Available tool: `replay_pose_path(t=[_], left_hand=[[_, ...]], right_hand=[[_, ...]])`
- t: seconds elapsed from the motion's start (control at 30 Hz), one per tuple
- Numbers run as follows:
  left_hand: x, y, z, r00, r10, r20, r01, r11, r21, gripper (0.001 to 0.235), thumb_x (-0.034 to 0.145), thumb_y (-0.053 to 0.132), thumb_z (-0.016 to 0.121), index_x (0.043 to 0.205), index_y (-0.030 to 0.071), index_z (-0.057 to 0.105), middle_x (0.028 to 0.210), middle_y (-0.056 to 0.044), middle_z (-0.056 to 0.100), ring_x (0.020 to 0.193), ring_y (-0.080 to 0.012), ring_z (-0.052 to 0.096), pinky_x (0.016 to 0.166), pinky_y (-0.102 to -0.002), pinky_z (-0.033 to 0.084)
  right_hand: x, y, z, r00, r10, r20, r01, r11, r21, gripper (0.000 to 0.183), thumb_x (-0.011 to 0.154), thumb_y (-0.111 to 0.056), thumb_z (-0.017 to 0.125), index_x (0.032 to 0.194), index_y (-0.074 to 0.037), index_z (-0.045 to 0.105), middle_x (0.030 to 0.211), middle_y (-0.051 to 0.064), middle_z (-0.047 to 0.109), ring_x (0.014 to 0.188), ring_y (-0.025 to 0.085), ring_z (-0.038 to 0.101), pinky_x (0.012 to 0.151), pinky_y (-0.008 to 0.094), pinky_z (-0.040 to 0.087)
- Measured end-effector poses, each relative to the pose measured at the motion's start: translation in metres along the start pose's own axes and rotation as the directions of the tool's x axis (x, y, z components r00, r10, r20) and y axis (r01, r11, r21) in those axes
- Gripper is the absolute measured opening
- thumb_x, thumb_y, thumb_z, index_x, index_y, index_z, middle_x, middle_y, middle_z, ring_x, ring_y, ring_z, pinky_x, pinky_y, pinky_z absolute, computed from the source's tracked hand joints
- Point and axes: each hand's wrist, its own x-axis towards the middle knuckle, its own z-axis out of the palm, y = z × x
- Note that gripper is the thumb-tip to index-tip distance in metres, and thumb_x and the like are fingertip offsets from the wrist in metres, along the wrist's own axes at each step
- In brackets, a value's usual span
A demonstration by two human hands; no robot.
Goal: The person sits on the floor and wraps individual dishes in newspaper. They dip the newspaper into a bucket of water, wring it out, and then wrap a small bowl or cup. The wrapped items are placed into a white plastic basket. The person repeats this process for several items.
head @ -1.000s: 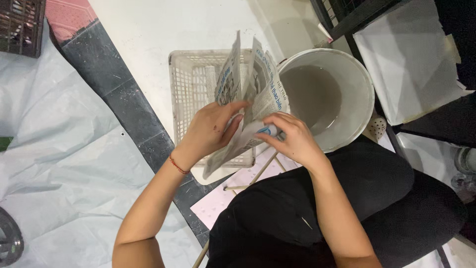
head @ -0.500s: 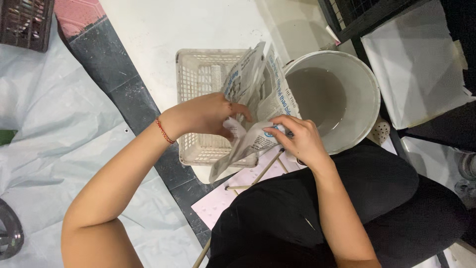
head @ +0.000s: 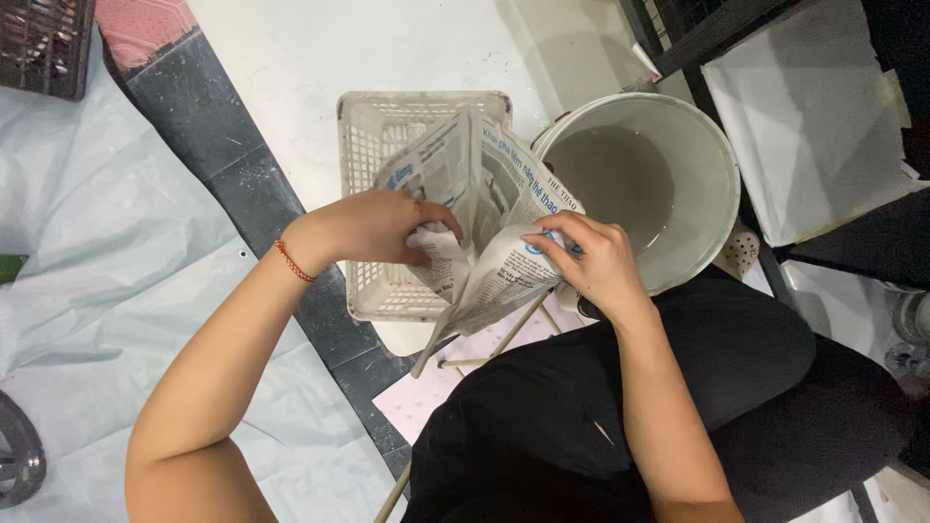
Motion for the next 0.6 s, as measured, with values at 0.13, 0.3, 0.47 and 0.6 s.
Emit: replay_pose_path(t=[0.13, 0.3, 0.47, 0.6], left_hand=[[-0.007, 0.0, -0.001, 0.999, -0.026, -0.022, 0.025, 0.999, -0.04, 0.058, 0.077, 0.026, 0.083, 0.13, 0.03, 0.062, 0.078, -0.01, 0.072, 0.077, -0.0251, 0.071, 0.074, -0.04, 0.053], [-0.012, -0.001, 0.001, 0.998, -0.064, -0.003, 0.064, 0.996, -0.055, 0.065, 0.077, 0.026, 0.083, 0.137, 0.031, 0.058, 0.077, -0.011, 0.073, 0.077, -0.0262, 0.073, 0.074, -0.04, 0.053], [-0.016, -0.009, 0.004, 0.999, -0.054, -0.004, 0.054, 0.996, -0.07, 0.061, 0.075, 0.024, 0.083, 0.132, 0.031, 0.062, 0.087, -0.01, 0.076, 0.083, -0.0259, 0.073, 0.076, -0.04, 0.054], [-0.019, -0.017, 0.005, 0.999, -0.022, -0.025, 0.021, 0.999, -0.035, 0.06, 0.076, 0.026, 0.083, 0.132, 0.028, 0.063, 0.089, -0.013, 0.077, 0.084, -0.0284, 0.073, 0.077, -0.042, 0.054]], right_hand=[[0.0, -0.001, 0.001, 1.0, 0.012, -0.024, -0.013, 0.999, -0.041, 0.017, 0.091, -0.015, 0.081, 0.101, -0.002, 0.074, 0.094, 0.01, 0.076, 0.077, 0.021, 0.075, 0.063, 0.031, 0.059], [0.0, 0.002, 0.001, 0.997, 0.011, -0.079, -0.017, 0.997, -0.081, 0.017, 0.091, -0.017, 0.082, 0.099, -0.004, 0.076, 0.092, 0.008, 0.077, 0.072, 0.02, 0.075, 0.062, 0.03, 0.058], [0.0, 0.006, 0.001, 0.997, 0.015, -0.07, -0.021, 0.996, -0.082, 0.018, 0.091, -0.018, 0.082, 0.1, -0.004, 0.076, 0.092, 0.009, 0.076, 0.072, 0.019, 0.075, 0.062, 0.03, 0.059], [-0.002, 0.008, 0.0, 0.995, 0.029, -0.096, -0.039, 0.994, -0.106, 0.019, 0.091, -0.018, 0.083, 0.1, -0.003, 0.075, 0.093, 0.01, 0.076, 0.072, 0.02, 0.074, 0.06, 0.03, 0.057]])
